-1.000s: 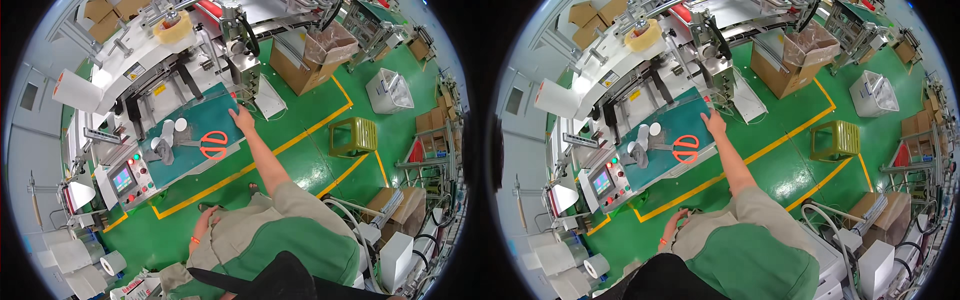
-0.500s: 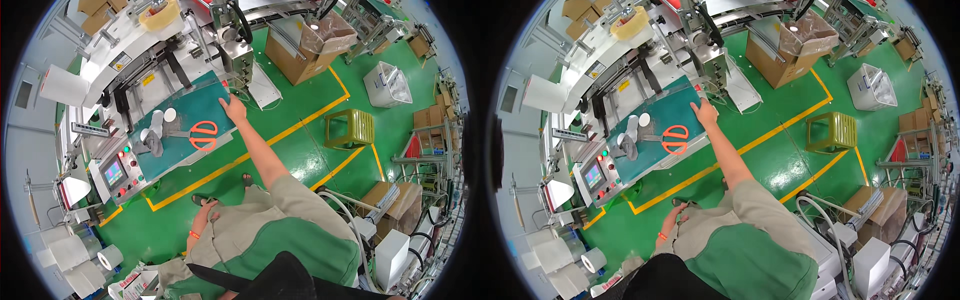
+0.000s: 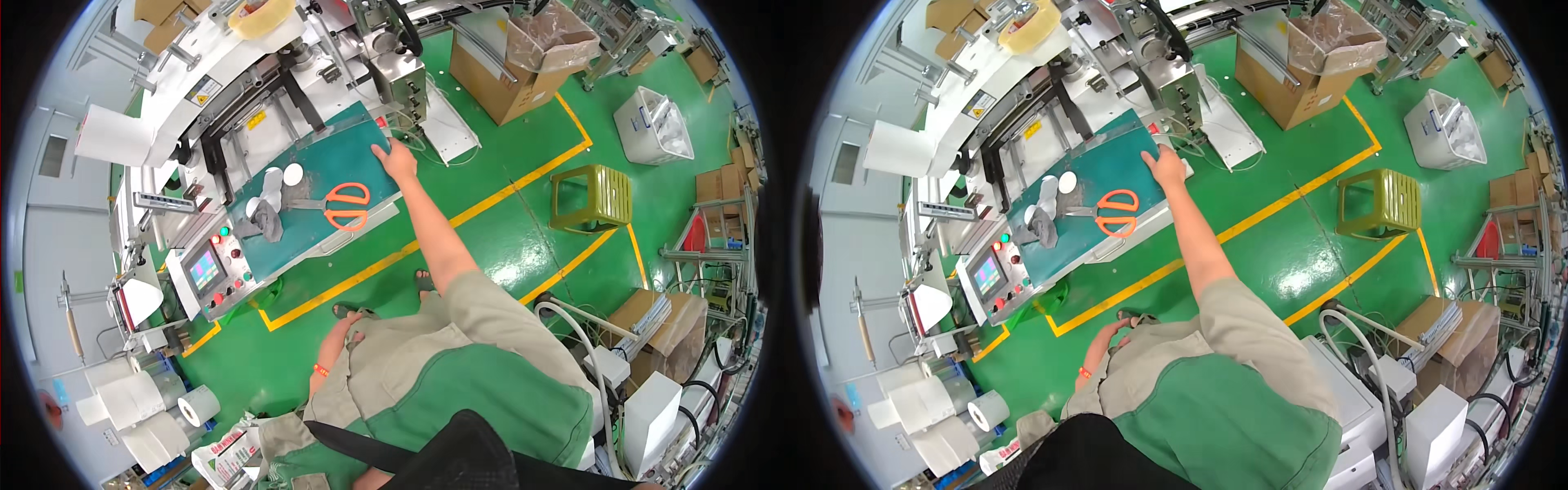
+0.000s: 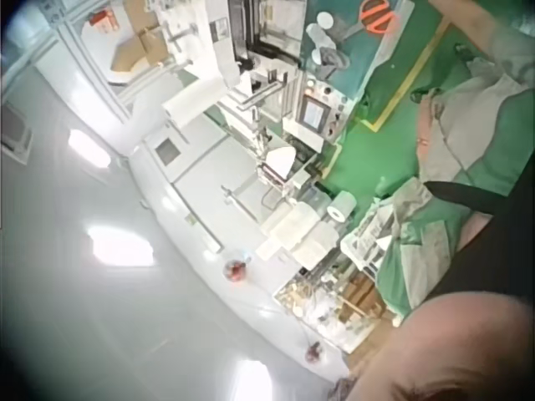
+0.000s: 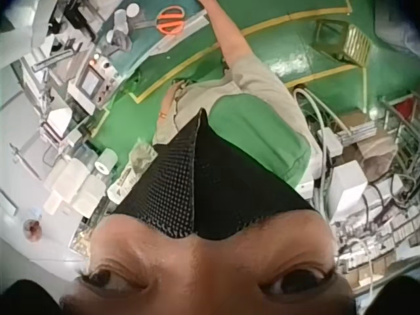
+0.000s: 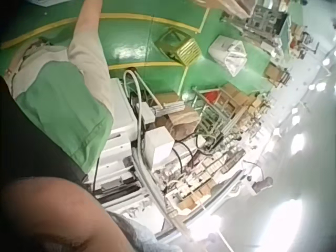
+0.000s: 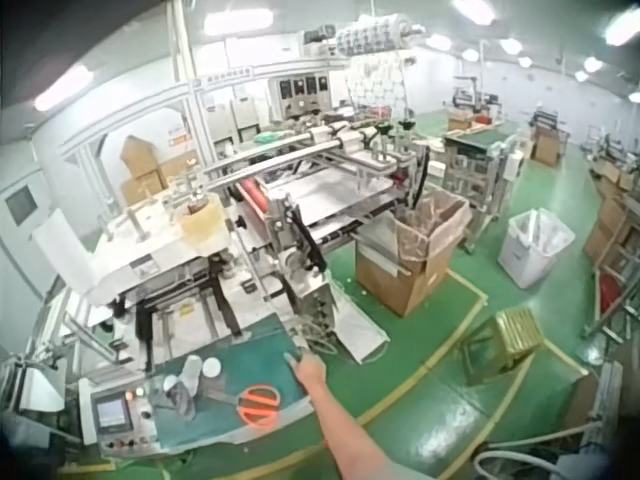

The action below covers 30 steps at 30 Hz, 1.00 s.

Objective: The person operates an industrial machine using its control panel touchscreen and buttons. The person then gathers, aligns, and stacks circular cutout discs from a collection box by hand.

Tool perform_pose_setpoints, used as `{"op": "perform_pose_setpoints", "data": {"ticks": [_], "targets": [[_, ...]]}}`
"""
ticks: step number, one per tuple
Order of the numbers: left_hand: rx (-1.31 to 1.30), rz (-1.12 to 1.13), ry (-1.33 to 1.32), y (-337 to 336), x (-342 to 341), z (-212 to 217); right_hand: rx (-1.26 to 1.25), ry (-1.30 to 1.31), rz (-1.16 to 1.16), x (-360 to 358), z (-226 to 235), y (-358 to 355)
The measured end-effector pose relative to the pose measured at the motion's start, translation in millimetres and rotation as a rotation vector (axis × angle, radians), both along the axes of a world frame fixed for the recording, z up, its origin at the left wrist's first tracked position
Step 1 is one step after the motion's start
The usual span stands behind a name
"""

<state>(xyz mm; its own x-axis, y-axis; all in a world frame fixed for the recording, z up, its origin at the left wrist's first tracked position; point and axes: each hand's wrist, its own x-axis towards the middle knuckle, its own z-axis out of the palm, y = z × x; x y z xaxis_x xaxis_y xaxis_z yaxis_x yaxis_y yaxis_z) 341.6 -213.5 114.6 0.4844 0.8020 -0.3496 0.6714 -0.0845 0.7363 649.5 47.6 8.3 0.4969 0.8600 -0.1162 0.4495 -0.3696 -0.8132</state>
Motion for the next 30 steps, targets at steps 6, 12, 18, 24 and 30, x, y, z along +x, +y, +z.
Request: {"op": "perform_pose_setpoints", "data": {"ticks": [6, 12, 18, 24, 30], "targets": [[0.006, -0.007, -0.012, -2, 0, 4, 0.013, -0.014, -0.006, -1, -8, -2], [0.015, 0.016, 0.028, -3, 1, 16, 0.053, -0.021, -0.011, -1, -8, -1], [-0.021, 0.035, 0.005, -3, -3, 18, 0.0, -0.019, 0.009, -2, -9, 0], [0.028, -0.033, 0.019, -2, -12, 4, -0.008, -0.066, 0.027, 3, -13, 0], [0.009, 0.06, -0.061, -16, -15, -25, 0.043, -0.013, 0.125, 9, -17, 2]]}}
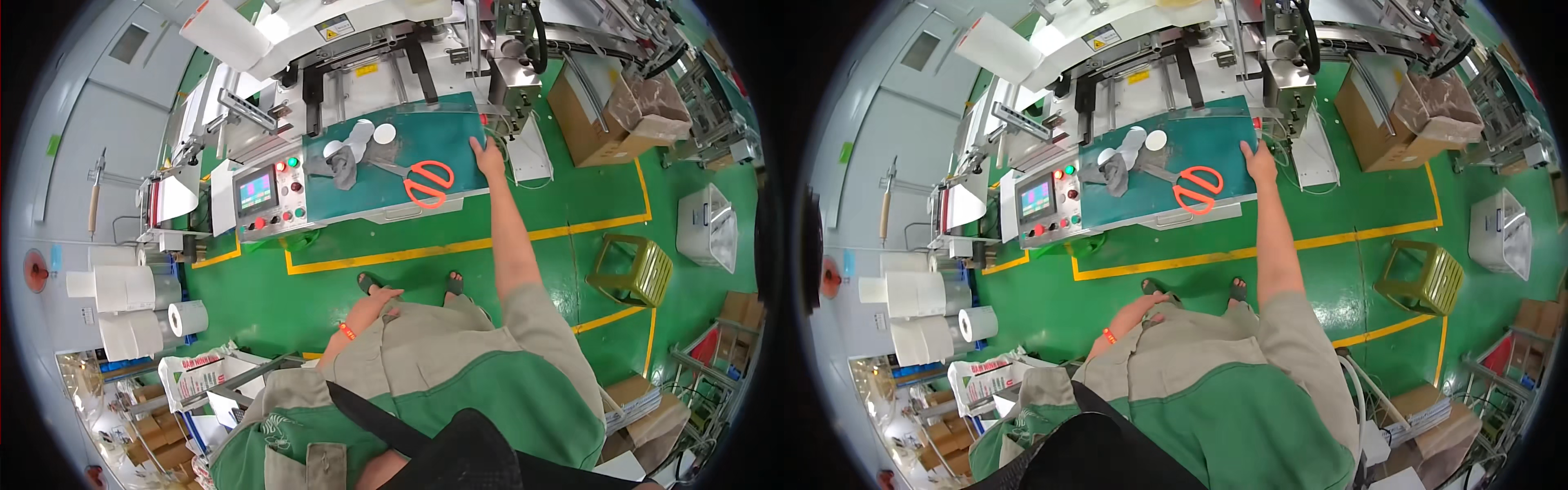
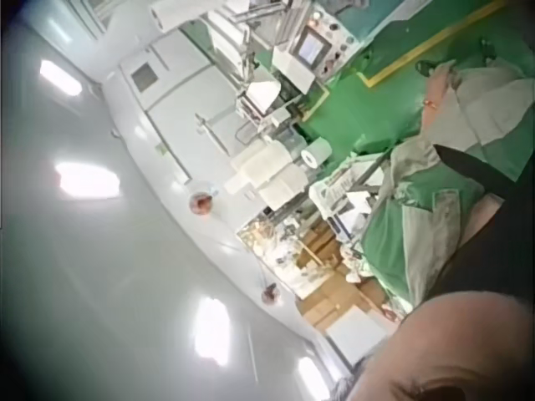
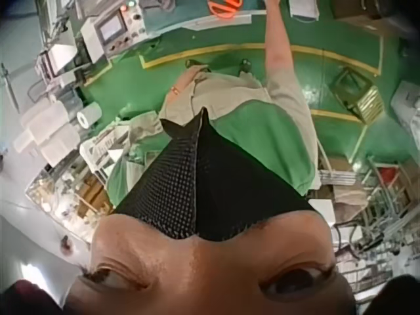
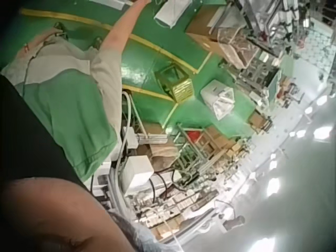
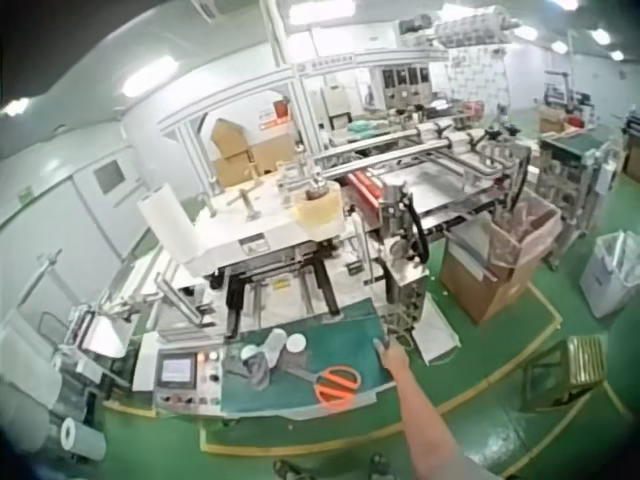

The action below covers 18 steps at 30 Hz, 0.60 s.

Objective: The person operates an industrial machine using its control panel touchscreen and buttons. The person then gathers, aligns, and stacks circular cutout discs from a collection box by hand.

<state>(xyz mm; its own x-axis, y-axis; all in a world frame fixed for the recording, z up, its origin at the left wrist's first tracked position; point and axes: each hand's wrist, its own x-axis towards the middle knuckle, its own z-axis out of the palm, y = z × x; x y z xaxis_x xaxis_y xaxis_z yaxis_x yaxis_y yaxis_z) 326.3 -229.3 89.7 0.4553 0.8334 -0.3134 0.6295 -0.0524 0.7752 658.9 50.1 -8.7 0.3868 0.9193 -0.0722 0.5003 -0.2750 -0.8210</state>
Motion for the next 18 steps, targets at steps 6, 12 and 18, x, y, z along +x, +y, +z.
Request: {"op": "perform_pose_setpoints", "data": {"ticks": [6, 12, 18], "targets": [[0.061, -0.089, 0.026, 4, -2, 3, -0.104, -0.072, 0.012, -4, -6, 10], [0.051, -0.059, 0.071, 2, 0, 9, 0.01, -0.084, -0.051, -8, 7, -1], [0.032, -0.052, 0.09, 4, 4, 15, 0.045, -0.106, -0.062, -8, 8, -5]]}}
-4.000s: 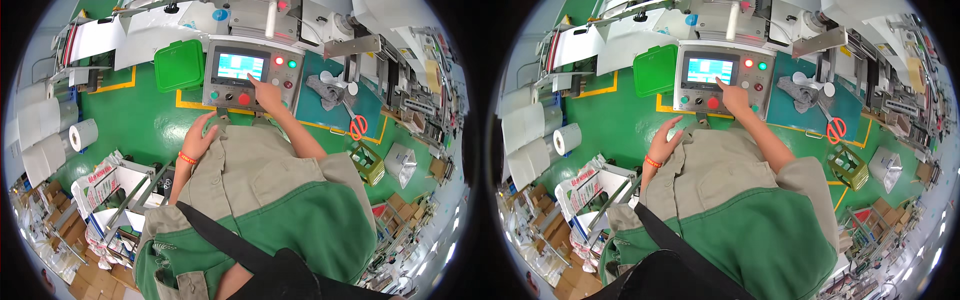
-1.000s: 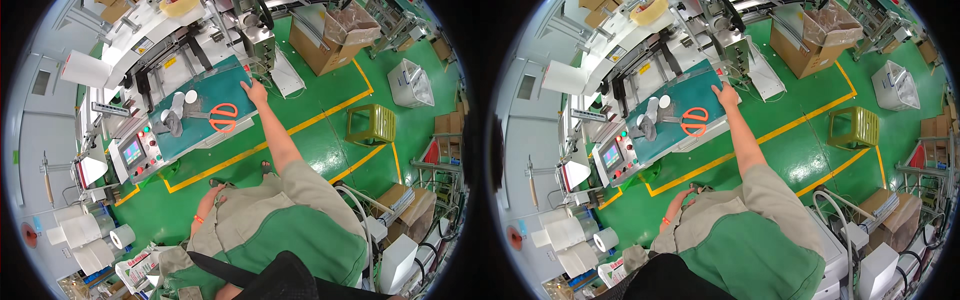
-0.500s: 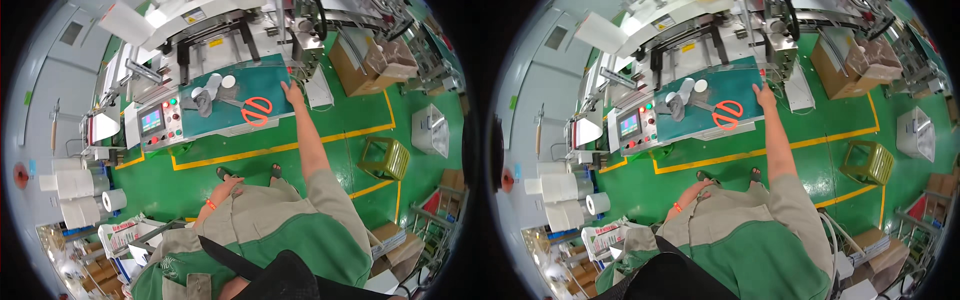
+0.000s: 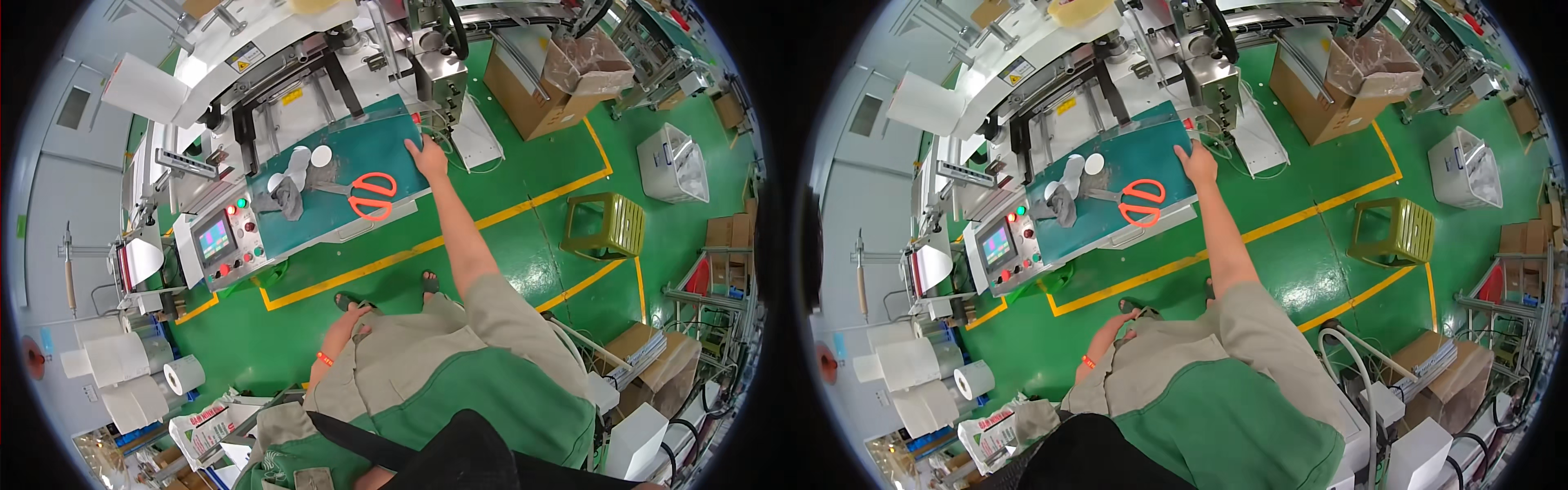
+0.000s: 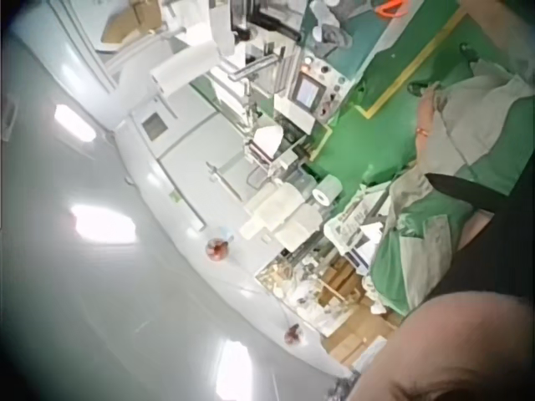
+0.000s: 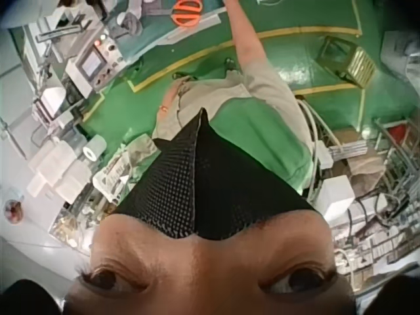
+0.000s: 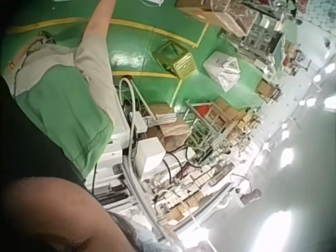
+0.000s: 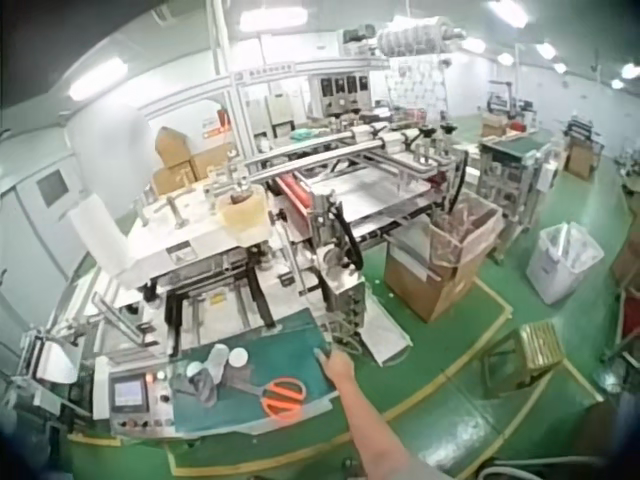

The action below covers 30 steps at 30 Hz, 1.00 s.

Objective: The person operates an industrial machine using its control panel touchscreen and buttons. The person then gathers, aligns, and stacks circular cutout discs from a collection box by hand.

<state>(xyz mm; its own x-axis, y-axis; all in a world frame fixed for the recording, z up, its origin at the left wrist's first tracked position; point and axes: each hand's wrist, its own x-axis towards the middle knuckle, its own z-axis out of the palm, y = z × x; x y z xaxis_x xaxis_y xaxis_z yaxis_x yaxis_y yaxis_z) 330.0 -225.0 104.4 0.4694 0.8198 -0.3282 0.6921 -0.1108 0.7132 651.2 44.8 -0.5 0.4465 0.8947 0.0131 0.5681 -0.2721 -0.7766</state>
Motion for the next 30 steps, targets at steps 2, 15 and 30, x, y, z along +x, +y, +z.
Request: {"op": "perform_pose_setpoints", "data": {"ticks": [2, 15, 30], "targets": [[0.012, -0.004, 0.02, 0, 0, 0, -0.018, -0.022, -0.007, -3, 4, 0], [0.008, -0.012, -0.026, 9, 0, 1, 0.011, -0.267, -0.104, -9, 5, 5], [-0.103, 0.018, -0.208, 7, -18, -24, 0.035, -0.223, -0.083, -9, 0, 1]]}}
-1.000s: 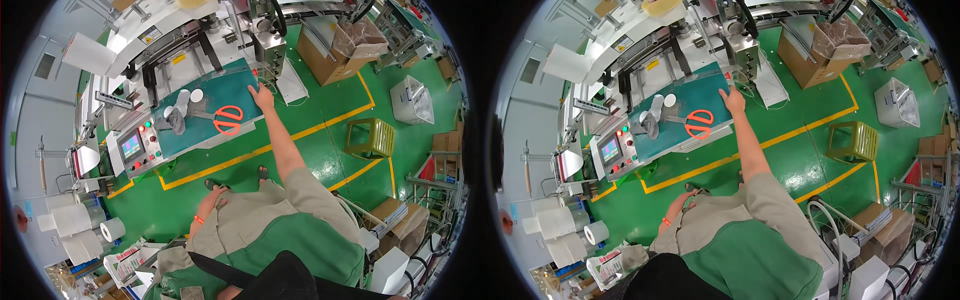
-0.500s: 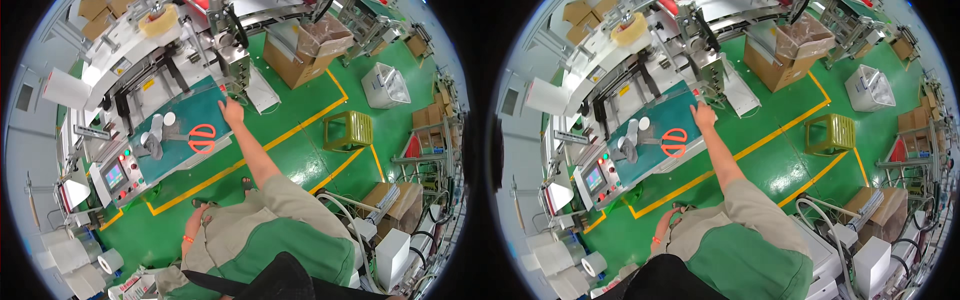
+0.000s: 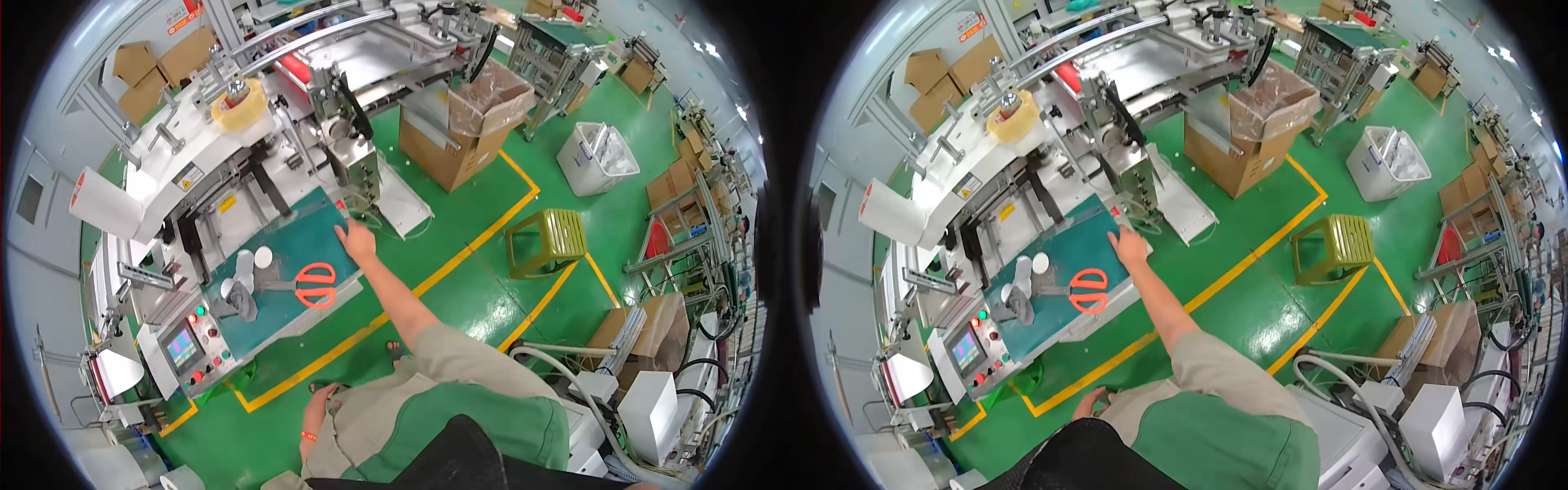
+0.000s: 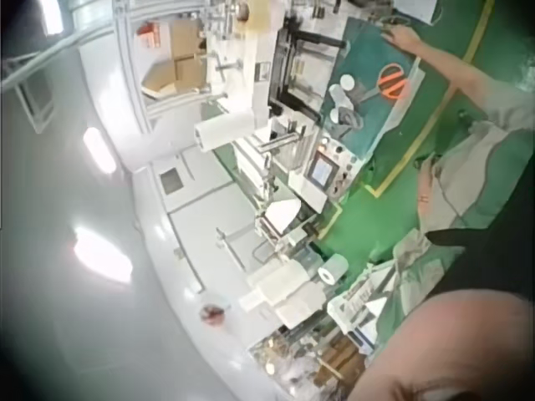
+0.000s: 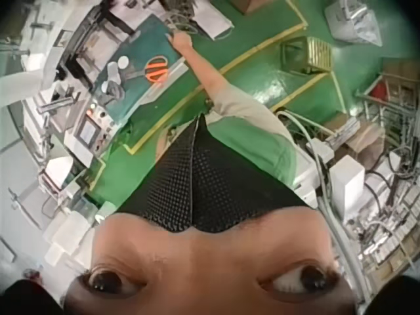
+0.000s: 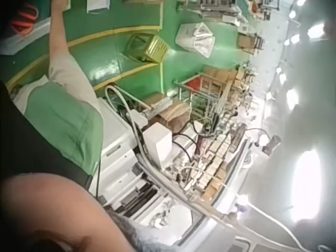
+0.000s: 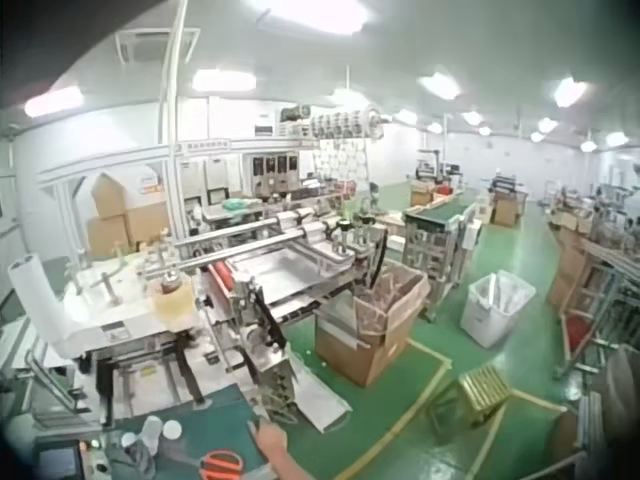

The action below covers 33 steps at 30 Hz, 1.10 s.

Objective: The person operates an industrial machine using its control panel touchscreen and buttons. The person then gathers, aligns, and stacks circular cutout discs from a collection box by hand.

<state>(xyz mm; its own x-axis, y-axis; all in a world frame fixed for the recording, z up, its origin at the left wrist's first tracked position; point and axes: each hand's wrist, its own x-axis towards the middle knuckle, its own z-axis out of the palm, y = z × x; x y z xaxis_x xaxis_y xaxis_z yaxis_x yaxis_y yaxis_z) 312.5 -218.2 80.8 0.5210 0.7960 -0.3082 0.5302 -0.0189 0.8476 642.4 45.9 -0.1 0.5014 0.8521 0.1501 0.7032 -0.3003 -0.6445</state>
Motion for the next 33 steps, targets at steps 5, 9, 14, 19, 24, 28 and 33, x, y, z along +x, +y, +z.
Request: {"op": "perform_pose_setpoints", "data": {"ticks": [5, 9, 14, 19, 24, 28, 33], "targets": [[0.166, -0.068, 0.132, 5, -25, -54, -0.05, 0.048, 0.02, -4, 6, -2], [0.154, 0.013, 0.106, -1, -6, -20, -0.041, 0.066, 0.024, -7, 9, -3], [0.21, -0.049, 0.126, 5, 5, 9, -0.011, 0.067, 0.033, -5, 1, 1], [0.219, -0.049, 0.179, 7, 17, 22, -0.036, 0.066, 0.003, 5, 5, 0], [0.185, -0.036, 0.187, 4, 8, 9, -0.089, 0.092, 0.038, 1, 8, 2], [0.186, -0.109, 0.227, 9, 10, 16, -0.099, 0.093, 0.027, 2, 7, 0], [0.164, -0.076, 0.239, 5, 16, 28, -0.094, 0.106, 0.032, 0, 9, 0]]}}
